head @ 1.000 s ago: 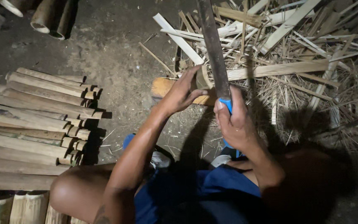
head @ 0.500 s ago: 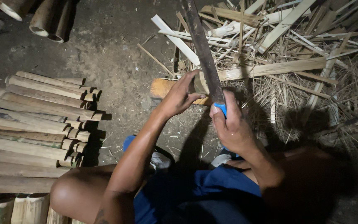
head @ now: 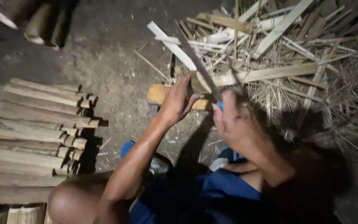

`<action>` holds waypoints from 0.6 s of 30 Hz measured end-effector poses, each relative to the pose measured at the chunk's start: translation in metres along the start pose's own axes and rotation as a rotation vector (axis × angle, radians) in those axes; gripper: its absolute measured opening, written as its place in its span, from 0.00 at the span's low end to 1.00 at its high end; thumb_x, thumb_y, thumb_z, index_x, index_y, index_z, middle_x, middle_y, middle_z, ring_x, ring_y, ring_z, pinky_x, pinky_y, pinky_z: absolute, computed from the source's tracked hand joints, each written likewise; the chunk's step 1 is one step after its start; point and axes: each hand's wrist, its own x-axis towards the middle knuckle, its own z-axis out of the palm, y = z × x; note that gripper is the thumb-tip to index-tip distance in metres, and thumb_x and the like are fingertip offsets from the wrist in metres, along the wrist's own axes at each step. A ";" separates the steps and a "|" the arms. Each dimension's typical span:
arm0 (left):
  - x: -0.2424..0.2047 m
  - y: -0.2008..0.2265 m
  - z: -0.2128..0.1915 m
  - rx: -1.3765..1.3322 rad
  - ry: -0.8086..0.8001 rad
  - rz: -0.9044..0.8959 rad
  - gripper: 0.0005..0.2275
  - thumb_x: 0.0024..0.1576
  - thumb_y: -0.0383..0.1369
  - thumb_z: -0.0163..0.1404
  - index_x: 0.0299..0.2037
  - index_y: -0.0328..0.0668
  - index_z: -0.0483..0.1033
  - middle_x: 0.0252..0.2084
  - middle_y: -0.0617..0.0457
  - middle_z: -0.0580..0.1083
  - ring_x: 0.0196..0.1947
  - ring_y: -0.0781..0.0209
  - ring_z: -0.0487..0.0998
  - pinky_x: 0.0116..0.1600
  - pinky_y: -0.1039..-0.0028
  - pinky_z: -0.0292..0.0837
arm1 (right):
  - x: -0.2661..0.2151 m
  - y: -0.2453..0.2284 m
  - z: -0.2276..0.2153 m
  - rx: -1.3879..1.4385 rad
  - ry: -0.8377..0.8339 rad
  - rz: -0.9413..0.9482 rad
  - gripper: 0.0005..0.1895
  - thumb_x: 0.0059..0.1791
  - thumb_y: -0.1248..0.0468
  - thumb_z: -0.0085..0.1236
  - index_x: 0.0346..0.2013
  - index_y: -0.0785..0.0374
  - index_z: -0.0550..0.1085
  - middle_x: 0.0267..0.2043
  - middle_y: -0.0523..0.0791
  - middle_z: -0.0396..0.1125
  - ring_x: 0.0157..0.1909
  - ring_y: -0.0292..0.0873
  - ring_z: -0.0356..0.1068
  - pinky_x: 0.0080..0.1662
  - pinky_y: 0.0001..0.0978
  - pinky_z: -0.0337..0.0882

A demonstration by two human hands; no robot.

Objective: The person splits bamboo poles into thin strips using a knife and a wooden block. They repeatedly position each bamboo piece on the block and strike it with the knife to separate the material, discarding the resulting strips to the side.

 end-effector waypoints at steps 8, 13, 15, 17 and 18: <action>0.004 -0.007 -0.003 0.043 0.011 -0.020 0.31 0.60 0.35 0.60 0.69 0.33 0.58 0.63 0.32 0.69 0.64 0.31 0.71 0.66 0.55 0.69 | 0.018 -0.032 -0.034 -0.145 0.087 0.011 0.12 0.55 0.62 0.49 0.49 0.65 0.62 0.19 0.53 0.69 0.18 0.56 0.71 0.21 0.50 0.68; 0.007 -0.025 -0.014 0.058 0.072 -0.174 0.41 0.52 0.38 0.63 0.71 0.30 0.51 0.67 0.30 0.62 0.66 0.32 0.64 0.67 0.50 0.62 | 0.049 -0.011 -0.030 -0.209 -0.174 0.146 0.26 0.58 0.59 0.43 0.66 0.65 0.48 0.22 0.51 0.68 0.21 0.55 0.71 0.25 0.46 0.70; 0.016 -0.005 -0.044 0.210 0.193 -0.161 0.43 0.49 0.35 0.61 0.74 0.31 0.49 0.72 0.29 0.57 0.71 0.31 0.59 0.72 0.45 0.54 | 0.047 -0.007 -0.024 -0.138 -0.154 0.128 0.26 0.58 0.59 0.41 0.65 0.67 0.47 0.22 0.50 0.67 0.19 0.52 0.70 0.23 0.43 0.70; 0.063 0.003 -0.083 0.414 0.269 0.044 0.37 0.61 0.35 0.57 0.78 0.40 0.48 0.77 0.38 0.54 0.77 0.38 0.58 0.79 0.47 0.56 | 0.044 -0.003 -0.029 -0.083 -0.043 -0.043 0.15 0.58 0.59 0.41 0.51 0.70 0.58 0.21 0.51 0.66 0.18 0.50 0.69 0.20 0.42 0.68; 0.086 0.007 -0.103 0.396 0.294 0.141 0.32 0.66 0.37 0.58 0.76 0.39 0.54 0.76 0.36 0.57 0.74 0.38 0.61 0.75 0.50 0.60 | 0.044 -0.005 -0.033 -0.091 -0.098 0.046 0.14 0.58 0.59 0.41 0.51 0.68 0.59 0.21 0.51 0.66 0.18 0.50 0.69 0.20 0.42 0.68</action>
